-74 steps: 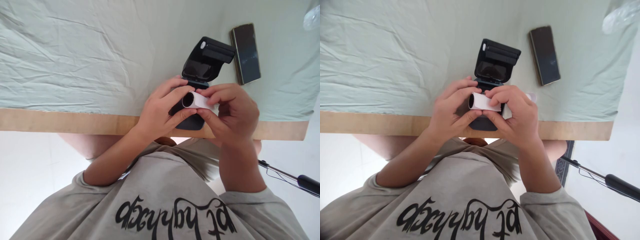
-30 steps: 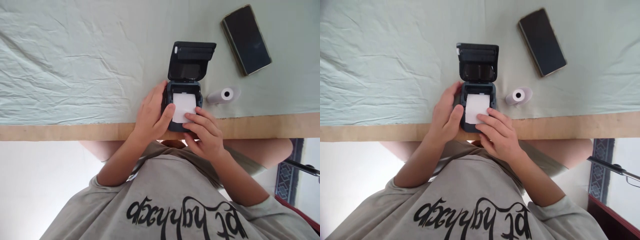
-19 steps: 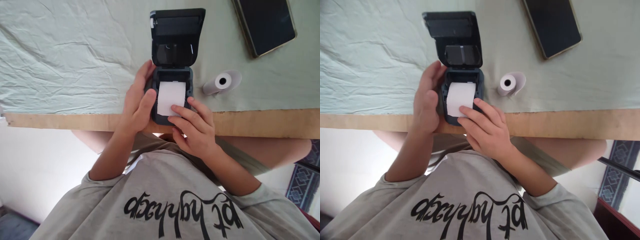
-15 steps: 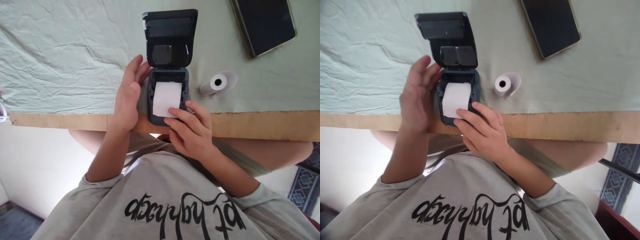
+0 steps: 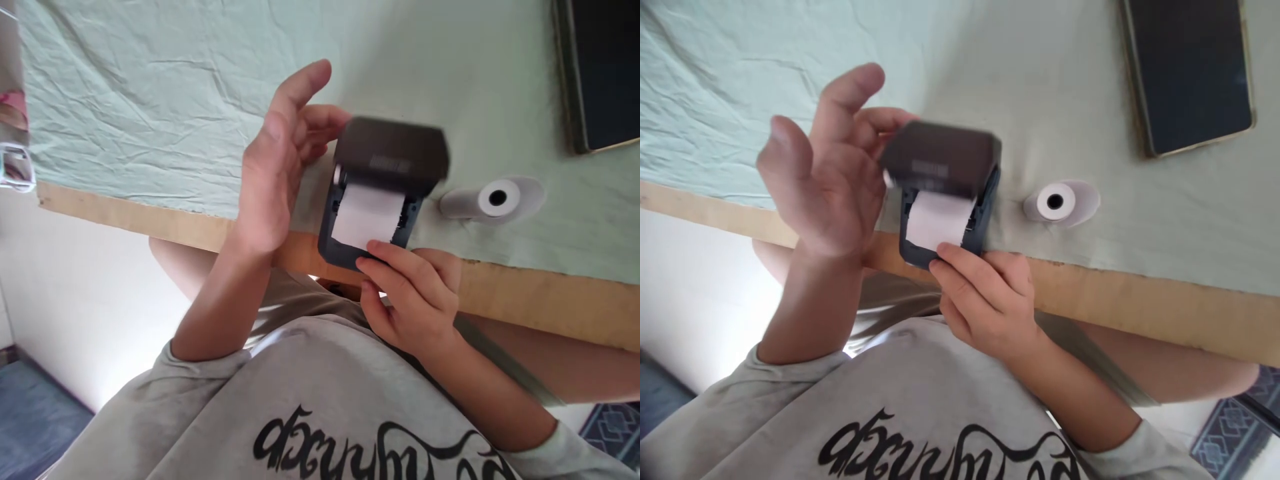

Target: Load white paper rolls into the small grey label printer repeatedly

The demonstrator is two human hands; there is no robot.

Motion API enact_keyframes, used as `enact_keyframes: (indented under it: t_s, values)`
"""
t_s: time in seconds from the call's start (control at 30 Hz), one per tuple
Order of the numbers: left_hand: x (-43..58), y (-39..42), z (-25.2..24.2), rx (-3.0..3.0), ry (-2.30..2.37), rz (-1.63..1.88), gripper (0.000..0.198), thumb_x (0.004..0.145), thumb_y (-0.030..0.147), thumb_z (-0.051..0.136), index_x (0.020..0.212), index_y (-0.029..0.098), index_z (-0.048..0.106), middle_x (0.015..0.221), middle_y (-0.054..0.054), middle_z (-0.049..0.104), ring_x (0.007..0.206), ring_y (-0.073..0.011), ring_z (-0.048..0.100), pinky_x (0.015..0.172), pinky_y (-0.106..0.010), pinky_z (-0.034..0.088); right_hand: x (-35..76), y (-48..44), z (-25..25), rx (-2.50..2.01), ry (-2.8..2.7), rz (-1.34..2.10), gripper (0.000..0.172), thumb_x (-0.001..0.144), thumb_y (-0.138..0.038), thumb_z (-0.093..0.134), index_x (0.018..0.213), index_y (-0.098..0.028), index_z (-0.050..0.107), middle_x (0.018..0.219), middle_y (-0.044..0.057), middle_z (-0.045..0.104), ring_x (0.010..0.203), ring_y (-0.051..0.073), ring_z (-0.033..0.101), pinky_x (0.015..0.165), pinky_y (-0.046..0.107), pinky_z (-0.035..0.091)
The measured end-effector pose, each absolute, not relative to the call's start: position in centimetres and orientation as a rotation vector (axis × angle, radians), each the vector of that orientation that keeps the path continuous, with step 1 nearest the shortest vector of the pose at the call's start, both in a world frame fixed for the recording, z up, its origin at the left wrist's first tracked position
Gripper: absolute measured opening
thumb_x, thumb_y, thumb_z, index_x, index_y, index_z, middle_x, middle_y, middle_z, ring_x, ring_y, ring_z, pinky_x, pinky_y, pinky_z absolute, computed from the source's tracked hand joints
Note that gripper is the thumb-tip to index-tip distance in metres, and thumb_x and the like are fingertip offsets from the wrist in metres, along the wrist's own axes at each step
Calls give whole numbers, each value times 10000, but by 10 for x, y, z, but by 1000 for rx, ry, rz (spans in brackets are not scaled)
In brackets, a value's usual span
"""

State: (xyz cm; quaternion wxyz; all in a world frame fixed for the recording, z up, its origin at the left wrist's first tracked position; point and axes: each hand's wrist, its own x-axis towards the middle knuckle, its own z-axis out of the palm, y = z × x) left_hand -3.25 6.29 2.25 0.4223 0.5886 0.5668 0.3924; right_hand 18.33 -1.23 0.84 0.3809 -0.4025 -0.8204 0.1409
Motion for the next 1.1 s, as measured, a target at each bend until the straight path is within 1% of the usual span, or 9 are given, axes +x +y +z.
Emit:
enact_keyframes:
  t_s: [0.1, 0.17, 0.33, 0.4, 0.5, 0.67, 0.9, 1.0, 1.1]
  values:
    - [-36, 64, 28, 1292, 1261, 1081, 700, 903, 769, 445, 1407, 293, 541, 1304, -50, 718, 1351, -314, 636, 1199, -504, 488, 183, -12, 9, -1022, -2094, 371, 271, 875, -114, 663, 1087, -276, 710, 1124, -12, 821, 803, 182, 643, 737, 393, 518]
    - [-35, 66, 35, 1362, 1268, 1063, 617, 942, 725, 472, 1364, 292, 594, 1320, -38, 707, 1346, -284, 629, 1209, -474, 479, 183, -12, 8, -1013, -2079, 366, 263, 869, -101, 664, 1073, -258, 716, 1119, 4, 822, 806, 180, 644, 741, 387, 523]
    - [-14, 78, 57, 1863, 1511, 782, 326, 1068, 460, 411, 1157, 286, 671, 1230, -27, 723, 1239, -256, 662, 1099, -485, 517, 182, -14, 4, -1012, -2056, 351, 314, 846, -77, 664, 1098, -258, 717, 1133, 9, 822, 833, 181, 654, 747, 369, 542]
    - [-3, 84, 59, 2038, 1576, 649, 326, 1070, 439, 373, 1054, 291, 663, 1154, -58, 726, 1170, -276, 675, 1032, -509, 532, 182, -14, 4, -1007, -2064, 327, 323, 853, -78, 643, 1103, -273, 706, 1141, -1, 823, 828, 179, 665, 742, 363, 552]
    - [8, 95, 50, 2159, 1604, 433, 361, 1047, 507, 335, 907, 303, 597, 1051, -100, 708, 978, -315, 661, 861, -554, 539, 181, -14, 4, -1019, -2061, 300, 318, 853, -79, 626, 1091, -277, 698, 1134, -4, 824, 806, 178, 672, 736, 364, 560]
    - [9, 99, 37, 2142, 1575, 286, 533, 1031, 674, 219, 767, 291, 480, 824, -89, 613, 705, -266, 506, 710, -500, 469, 178, -12, 6, -1016, -2055, 270, 269, 858, -70, 620, 1045, -248, 694, 1086, 10, 826, 769, 169, 646, 704, 357, 549]
    - [11, 95, 42, 2084, 1629, 249, 754, 879, 918, 109, 738, 301, 519, 760, -115, 618, 755, -332, 565, 769, -575, 420, 177, -10, 7, -1018, -2042, 291, 224, 893, -100, 633, 1018, -277, 692, 1057, -3, 819, 778, 165, 669, 674, 366, 543]
    - [16, 95, 47, 2115, 1662, 203, 760, 902, 870, 55, 747, 294, 526, 771, -143, 632, 806, -359, 591, 776, -605, 419, 177, -9, 8, -1002, -2042, 321, 223, 898, -97, 626, 1028, -267, 689, 1057, 3, 816, 786, 160, 675, 676, 360, 537]
    - [21, 100, 51, 2086, 1686, 90, 665, 907, 857, 197, 719, 296, 501, 775, -137, 627, 867, -368, 611, 836, -612, 405, 176, -9, 8, -1004, -2032, 351, 234, 884, -75, 635, 1022, -253, 698, 1064, 14, 810, 793, 161, 679, 688, 359, 529]
